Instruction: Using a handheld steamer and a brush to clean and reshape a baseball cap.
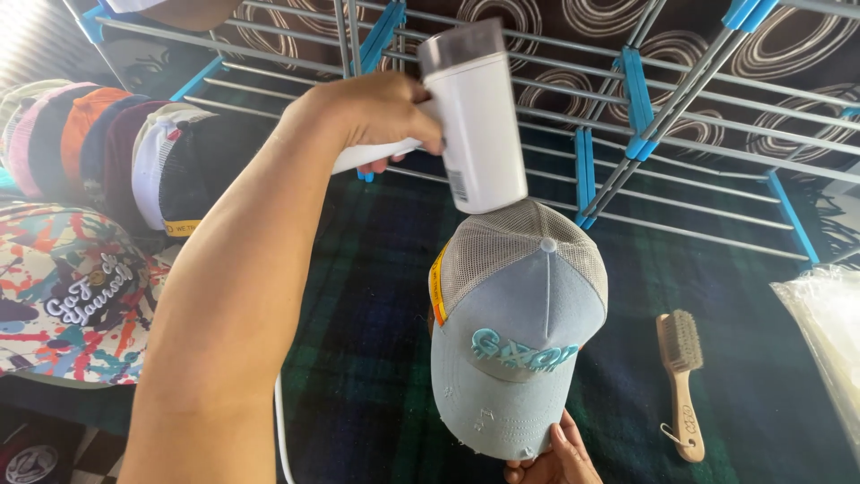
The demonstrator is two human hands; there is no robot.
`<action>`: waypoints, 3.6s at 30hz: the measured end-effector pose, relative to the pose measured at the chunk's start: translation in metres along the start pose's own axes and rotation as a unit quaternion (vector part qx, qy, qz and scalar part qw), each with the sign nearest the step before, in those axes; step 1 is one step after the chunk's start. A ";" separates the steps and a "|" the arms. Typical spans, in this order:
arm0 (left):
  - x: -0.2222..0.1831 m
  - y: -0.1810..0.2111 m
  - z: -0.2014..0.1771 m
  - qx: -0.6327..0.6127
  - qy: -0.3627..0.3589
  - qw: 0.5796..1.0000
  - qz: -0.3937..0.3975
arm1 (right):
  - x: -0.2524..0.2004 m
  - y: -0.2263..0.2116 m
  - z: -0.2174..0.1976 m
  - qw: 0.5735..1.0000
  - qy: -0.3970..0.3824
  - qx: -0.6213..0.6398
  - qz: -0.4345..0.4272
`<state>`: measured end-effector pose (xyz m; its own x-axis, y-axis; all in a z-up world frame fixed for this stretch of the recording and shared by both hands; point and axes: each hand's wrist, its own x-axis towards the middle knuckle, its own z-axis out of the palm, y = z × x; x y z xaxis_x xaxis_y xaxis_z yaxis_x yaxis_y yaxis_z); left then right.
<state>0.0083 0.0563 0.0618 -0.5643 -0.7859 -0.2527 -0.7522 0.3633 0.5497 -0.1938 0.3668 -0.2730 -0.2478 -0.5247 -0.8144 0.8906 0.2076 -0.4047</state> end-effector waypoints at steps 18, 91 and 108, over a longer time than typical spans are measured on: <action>-0.129 -0.002 0.030 -0.164 0.190 0.965 -0.077 | -0.109 0.003 0.006 0.778 -0.057 -0.149 -0.607; -0.115 -0.068 0.417 0.072 0.603 0.778 0.159 | -0.117 -0.297 0.227 0.589 0.069 -0.777 -0.212; -0.118 -0.069 0.418 0.063 0.577 0.796 0.170 | -0.226 -0.231 0.227 0.491 0.104 -0.794 -0.343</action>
<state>-0.0154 0.3333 -0.2793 -0.1083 -0.5405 0.8344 -0.6916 0.6439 0.3273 -0.2568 0.2502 0.0991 -0.4630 -0.8591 -0.2181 -0.8086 0.5101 -0.2931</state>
